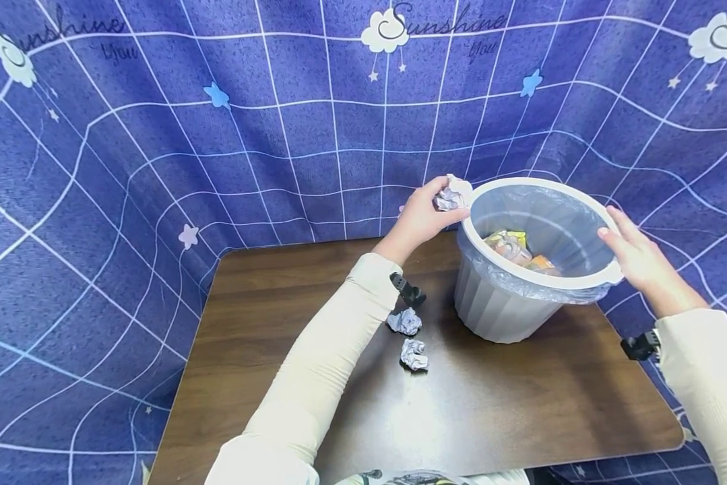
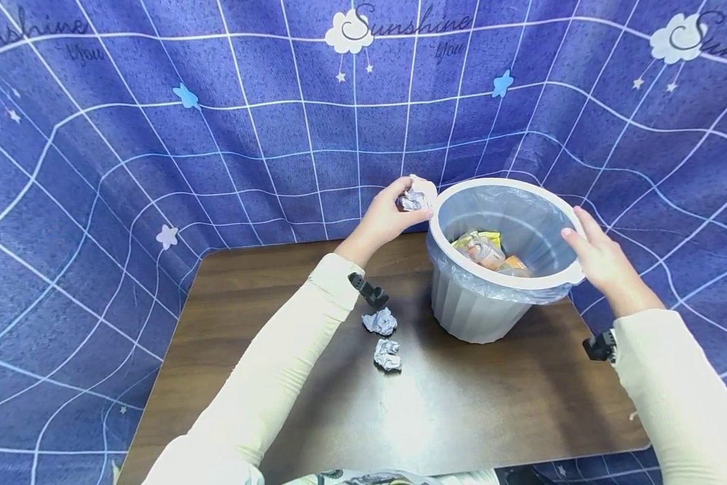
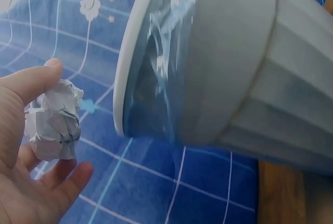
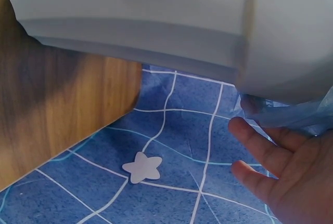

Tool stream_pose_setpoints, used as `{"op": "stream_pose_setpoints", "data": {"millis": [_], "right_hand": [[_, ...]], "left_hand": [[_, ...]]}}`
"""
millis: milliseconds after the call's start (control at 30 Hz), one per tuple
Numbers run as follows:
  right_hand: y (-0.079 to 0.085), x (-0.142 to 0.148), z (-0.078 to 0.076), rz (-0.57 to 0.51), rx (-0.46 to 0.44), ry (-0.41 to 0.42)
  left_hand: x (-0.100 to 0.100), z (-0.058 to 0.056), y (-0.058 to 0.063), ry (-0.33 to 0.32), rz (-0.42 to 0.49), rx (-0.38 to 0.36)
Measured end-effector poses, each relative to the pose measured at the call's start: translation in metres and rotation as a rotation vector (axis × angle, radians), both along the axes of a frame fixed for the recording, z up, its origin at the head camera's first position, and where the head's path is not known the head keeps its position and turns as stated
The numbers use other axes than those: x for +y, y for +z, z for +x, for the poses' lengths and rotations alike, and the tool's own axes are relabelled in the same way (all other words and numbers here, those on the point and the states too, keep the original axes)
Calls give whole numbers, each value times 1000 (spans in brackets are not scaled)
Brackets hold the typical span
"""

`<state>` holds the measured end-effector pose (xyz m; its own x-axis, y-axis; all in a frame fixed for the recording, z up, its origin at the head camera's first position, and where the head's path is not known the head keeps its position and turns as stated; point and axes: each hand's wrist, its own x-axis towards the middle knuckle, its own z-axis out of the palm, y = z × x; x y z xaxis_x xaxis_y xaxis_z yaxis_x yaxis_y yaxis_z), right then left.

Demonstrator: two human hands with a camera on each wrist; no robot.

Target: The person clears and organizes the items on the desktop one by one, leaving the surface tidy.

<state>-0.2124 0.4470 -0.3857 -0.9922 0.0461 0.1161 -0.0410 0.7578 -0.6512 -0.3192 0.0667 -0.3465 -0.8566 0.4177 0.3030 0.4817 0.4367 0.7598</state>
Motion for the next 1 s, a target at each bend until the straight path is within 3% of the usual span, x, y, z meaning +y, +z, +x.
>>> {"op": "stream_pose_setpoints", "data": {"millis": [267,467,733,1000], "right_hand": [[-1,0,0,3,-3,5],[-4,1,-1,0,3,6],[0,1,0,1,-4,4],[0,0,-1,8,-4,4]], "left_hand": [[22,14,9,-56,-22,-38],[32,18,9,-75,-28,-5],[35,21,8,-132,163,-40],[18,19,0,-114,198,-7]]}}
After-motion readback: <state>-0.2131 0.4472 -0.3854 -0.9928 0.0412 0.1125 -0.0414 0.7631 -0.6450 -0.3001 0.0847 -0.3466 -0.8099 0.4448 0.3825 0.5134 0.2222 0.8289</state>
